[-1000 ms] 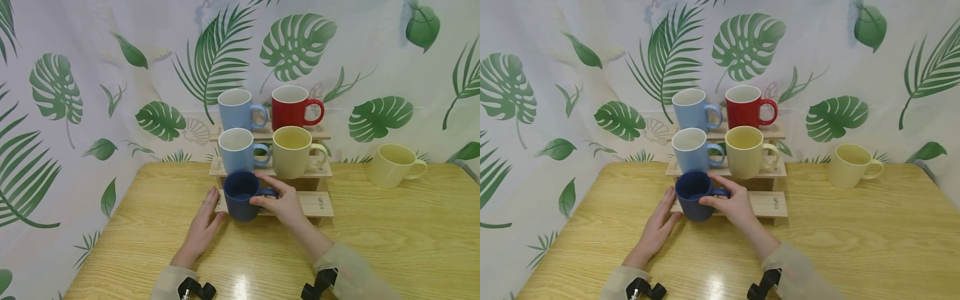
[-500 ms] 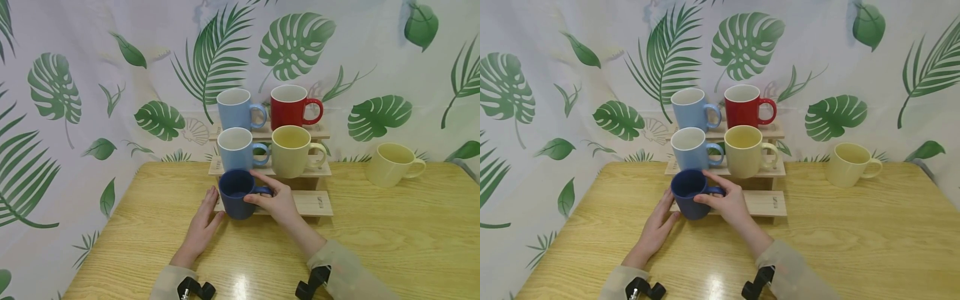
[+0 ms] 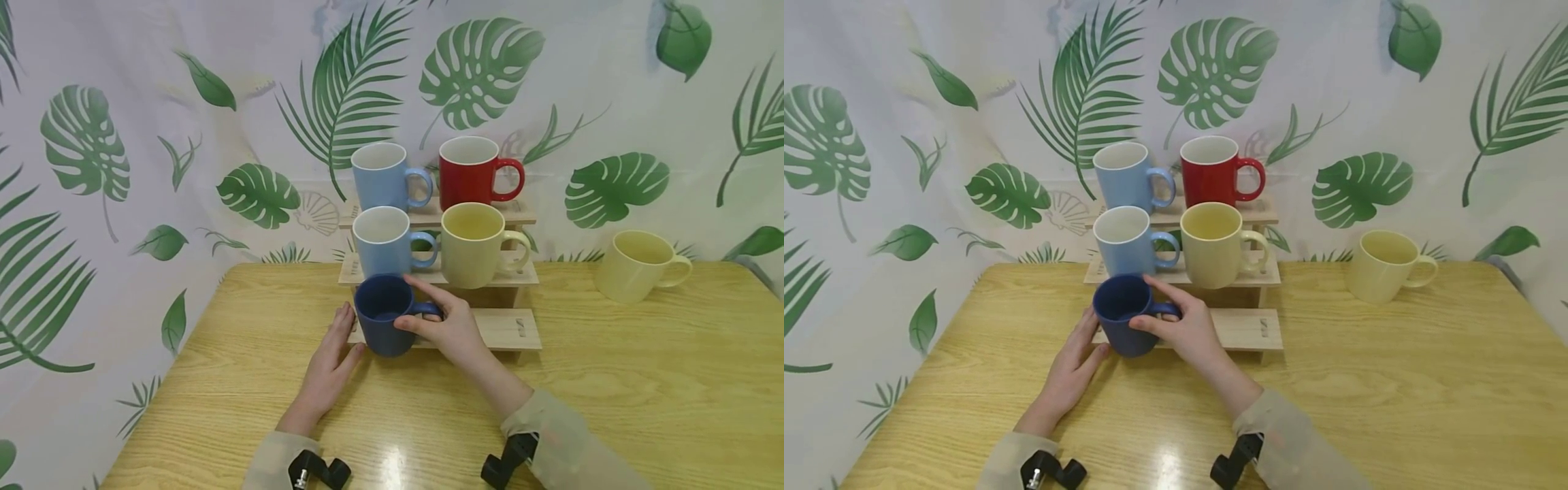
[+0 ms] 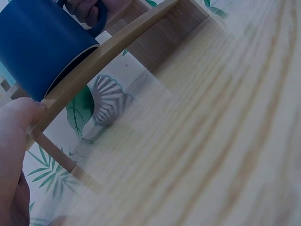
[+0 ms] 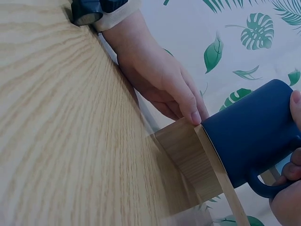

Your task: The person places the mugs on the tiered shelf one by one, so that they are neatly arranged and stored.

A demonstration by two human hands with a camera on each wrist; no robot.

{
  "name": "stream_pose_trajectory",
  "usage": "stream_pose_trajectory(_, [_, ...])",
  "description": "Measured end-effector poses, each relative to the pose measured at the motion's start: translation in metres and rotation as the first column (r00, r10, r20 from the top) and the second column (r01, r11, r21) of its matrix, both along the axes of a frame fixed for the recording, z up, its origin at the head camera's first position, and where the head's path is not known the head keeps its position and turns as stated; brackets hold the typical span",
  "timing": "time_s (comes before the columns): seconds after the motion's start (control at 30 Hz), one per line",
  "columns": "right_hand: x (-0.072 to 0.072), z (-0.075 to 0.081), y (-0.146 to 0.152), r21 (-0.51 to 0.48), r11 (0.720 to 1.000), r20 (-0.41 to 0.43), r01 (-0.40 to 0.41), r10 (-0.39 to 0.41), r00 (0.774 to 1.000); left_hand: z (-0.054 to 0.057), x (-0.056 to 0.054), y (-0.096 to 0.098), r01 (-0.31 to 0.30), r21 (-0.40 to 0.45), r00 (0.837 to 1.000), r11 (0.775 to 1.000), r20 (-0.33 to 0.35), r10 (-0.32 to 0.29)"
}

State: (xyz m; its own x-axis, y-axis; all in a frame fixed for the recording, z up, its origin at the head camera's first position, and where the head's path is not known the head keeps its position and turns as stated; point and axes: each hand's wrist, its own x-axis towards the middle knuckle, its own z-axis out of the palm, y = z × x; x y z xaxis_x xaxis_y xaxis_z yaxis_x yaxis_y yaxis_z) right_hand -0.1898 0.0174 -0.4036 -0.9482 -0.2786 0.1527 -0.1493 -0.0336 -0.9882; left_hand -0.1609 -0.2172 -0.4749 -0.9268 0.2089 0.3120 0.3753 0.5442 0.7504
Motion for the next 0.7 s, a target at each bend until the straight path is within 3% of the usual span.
stream_pose_trajectory(0.57, [0.002,0.000,0.003,0.216,0.975,-0.189,0.061,-0.019,0.982,0.001,0.000,-0.001,-0.006,-0.001,1.000,1.000,0.001,0.006])
stream_pose_trajectory(0.7, [0.003,-0.002,0.010,0.214,0.976,-0.178,0.033,0.006,0.984,0.000,0.000,-0.001,-0.007,-0.002,1.000,1.000,-0.002,0.007])
